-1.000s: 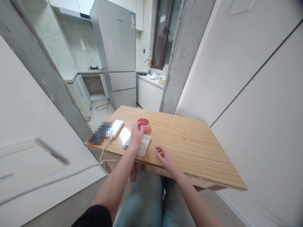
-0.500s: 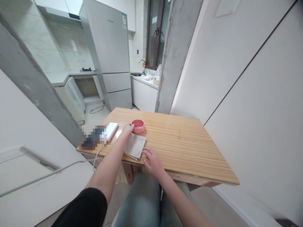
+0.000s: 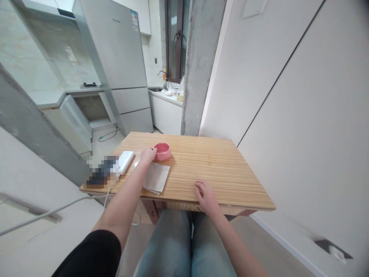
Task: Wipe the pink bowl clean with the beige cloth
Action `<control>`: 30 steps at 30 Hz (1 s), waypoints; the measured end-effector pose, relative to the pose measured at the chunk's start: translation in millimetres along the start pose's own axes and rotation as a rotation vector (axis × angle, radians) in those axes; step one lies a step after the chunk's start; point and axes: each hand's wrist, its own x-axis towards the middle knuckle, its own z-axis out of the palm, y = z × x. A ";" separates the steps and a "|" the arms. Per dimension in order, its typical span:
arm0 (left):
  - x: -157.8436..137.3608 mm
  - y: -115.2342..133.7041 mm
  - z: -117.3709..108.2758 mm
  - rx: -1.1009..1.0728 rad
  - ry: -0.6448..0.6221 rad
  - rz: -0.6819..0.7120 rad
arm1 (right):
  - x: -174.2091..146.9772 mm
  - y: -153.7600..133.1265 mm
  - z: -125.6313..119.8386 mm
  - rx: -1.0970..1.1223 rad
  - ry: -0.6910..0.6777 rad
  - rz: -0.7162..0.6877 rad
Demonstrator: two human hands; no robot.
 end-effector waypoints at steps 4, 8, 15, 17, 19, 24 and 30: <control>-18.4 42.0 26.4 0.051 -0.050 0.074 | 10.5 16.0 -0.5 0.170 0.121 0.191; -49.2 83.9 66.7 0.036 -0.159 0.164 | 38.3 40.7 -2.6 0.394 0.203 0.342; -84.0 117.1 97.1 0.053 -0.200 0.236 | 66.4 46.5 -11.0 0.433 0.226 0.383; -87.3 119.6 98.8 0.073 -0.199 0.237 | 68.8 40.5 -12.6 0.395 0.220 0.338; -89.0 120.4 99.8 0.097 -0.202 0.225 | 70.4 36.2 -12.0 0.370 0.210 0.311; -90.4 118.0 98.8 0.155 -0.203 0.186 | 73.1 34.9 -5.0 0.187 0.177 0.294; -88.2 109.1 94.2 0.195 -0.179 0.182 | 72.2 30.4 0.8 -0.203 0.098 0.264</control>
